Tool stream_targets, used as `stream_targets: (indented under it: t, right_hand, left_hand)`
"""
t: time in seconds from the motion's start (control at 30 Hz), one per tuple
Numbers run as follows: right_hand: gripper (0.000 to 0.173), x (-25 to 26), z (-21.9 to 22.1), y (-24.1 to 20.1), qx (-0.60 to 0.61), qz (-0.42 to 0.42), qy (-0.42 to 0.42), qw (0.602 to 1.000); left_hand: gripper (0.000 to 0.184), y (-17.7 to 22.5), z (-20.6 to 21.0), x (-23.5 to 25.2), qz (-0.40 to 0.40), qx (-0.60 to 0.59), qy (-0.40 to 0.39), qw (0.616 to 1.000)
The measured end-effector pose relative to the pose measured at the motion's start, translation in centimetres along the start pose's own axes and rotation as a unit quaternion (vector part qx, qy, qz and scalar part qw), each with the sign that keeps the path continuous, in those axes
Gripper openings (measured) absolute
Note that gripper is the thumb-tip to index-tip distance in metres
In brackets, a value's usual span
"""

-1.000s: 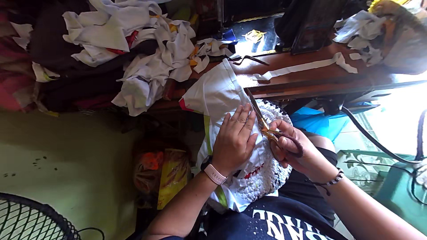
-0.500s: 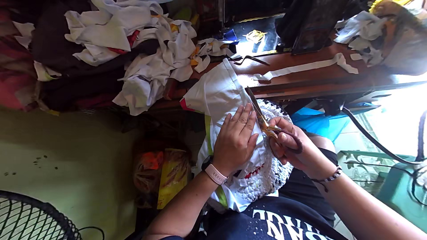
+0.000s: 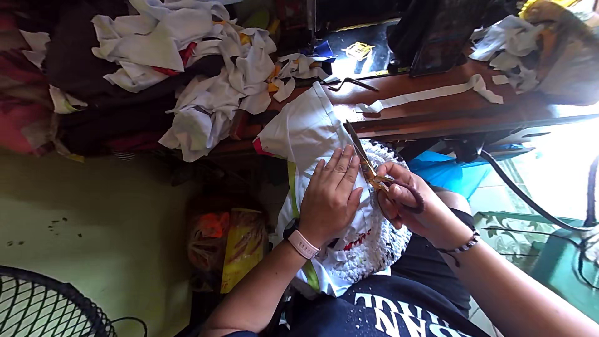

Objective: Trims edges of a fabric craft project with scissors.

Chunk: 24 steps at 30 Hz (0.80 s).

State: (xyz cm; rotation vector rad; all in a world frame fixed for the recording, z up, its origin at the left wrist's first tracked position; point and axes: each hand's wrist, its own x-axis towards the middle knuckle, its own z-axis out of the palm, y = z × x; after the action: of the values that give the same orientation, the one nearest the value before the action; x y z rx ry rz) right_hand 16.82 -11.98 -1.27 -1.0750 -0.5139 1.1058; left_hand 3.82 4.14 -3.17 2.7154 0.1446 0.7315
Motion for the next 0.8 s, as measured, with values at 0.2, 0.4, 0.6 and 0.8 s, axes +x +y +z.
stream_targets:
  t: [0.2,0.4,0.6,0.8]
  right_hand:
    - [0.051,0.07,0.01,-0.14,-0.009,0.003,-0.001,1.0]
    - [0.051,0.2,-0.14,-0.09,-0.009,-0.002,-0.004,1.0]
    - [0.05,0.13,-0.15,-0.01,-0.006,-0.003,-0.007,1.0]
    - [0.044,0.01,0.15,-0.19,0.022,-0.006,0.005,1.0]
  left_hand:
    - [0.05,0.01,-0.04,0.0,0.002,0.002,0.0,1.0]
    - [0.05,-0.01,0.06,-0.01,0.0,-0.003,0.005,1.0]
    - [0.05,0.01,0.06,-0.03,0.003,-0.002,0.004,1.0]
    - [0.05,0.05,0.05,-0.05,0.002,-0.004,0.004,1.0]
